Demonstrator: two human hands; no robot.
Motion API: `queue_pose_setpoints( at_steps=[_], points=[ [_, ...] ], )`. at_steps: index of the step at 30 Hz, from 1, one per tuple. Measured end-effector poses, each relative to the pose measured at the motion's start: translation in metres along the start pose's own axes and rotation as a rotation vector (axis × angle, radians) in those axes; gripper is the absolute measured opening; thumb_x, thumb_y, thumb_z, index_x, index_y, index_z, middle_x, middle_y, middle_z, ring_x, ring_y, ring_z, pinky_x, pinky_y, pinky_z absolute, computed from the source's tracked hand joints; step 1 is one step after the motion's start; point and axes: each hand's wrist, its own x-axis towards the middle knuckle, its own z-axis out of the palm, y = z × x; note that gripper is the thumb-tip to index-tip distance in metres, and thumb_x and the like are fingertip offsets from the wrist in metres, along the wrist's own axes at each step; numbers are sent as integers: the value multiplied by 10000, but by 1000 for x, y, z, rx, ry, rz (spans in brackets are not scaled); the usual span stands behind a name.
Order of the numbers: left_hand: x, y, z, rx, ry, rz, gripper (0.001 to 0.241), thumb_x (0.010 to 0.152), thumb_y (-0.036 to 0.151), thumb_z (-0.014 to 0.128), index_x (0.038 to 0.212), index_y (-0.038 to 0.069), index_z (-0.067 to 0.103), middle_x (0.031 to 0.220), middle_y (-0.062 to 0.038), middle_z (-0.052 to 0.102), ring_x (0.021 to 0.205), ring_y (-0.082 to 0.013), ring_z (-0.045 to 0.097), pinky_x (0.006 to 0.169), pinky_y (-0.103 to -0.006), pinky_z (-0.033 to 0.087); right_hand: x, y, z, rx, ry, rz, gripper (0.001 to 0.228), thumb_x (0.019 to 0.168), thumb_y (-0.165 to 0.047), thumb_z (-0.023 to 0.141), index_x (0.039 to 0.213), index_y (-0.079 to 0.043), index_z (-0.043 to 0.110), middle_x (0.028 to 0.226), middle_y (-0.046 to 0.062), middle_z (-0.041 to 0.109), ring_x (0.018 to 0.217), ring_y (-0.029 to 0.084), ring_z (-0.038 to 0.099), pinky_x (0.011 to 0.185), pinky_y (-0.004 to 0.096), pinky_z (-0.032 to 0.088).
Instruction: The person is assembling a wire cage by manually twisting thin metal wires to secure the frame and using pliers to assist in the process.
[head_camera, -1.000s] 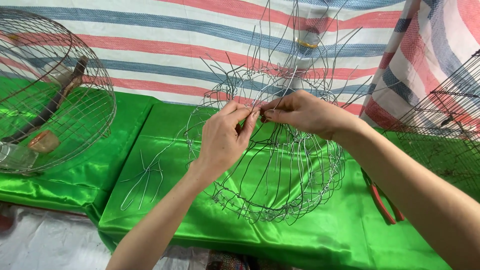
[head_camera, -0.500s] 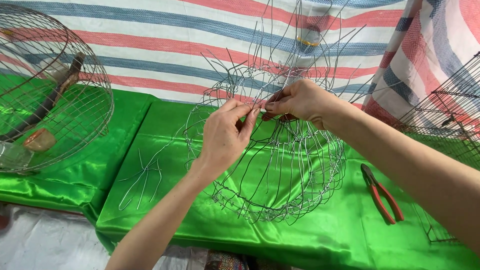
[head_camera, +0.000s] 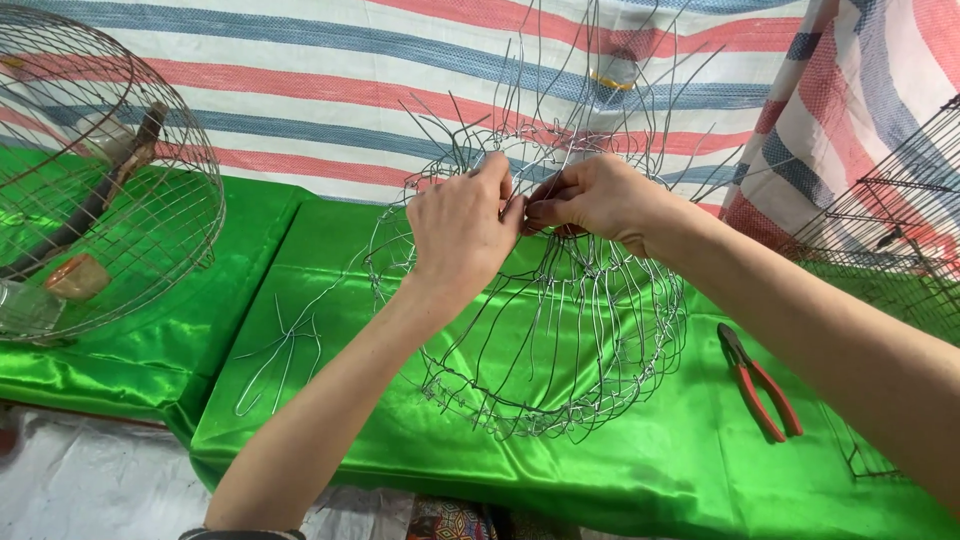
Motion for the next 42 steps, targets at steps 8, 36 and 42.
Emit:
queue_pose_setpoints(
  at_steps=[8,36,42],
  points=[
    [5,2,2,-42,-10,-110,195,924,324,691,825,189,593,677,-47,707,782,-373,753,726,-517,549,-8,-12,3,-128,6,-5,292,857,-88,823,1123,-4,739,925,160,782,874,223,737,761,266,597],
    [-34,3,9,-395,-15,147,365,1041,18,849,1230,-4,538,1162,-168,781,760,-221,742,524,-310,523,110,50,24,-360,-143,155,256,965,-195,543,748,-206,679,634,-94,646,519,21,576,434,204,367],
    [-57,3,25,-553,53,262,397,1312,-123,800,1238,-107,410,1269,-309,622,796,-286,718,588,-318,464,68,28,14,-470,-181,135,203,1020,-364,632,836,-281,655,694,-174,579,570,-24,460,502,168,345]
  ],
)
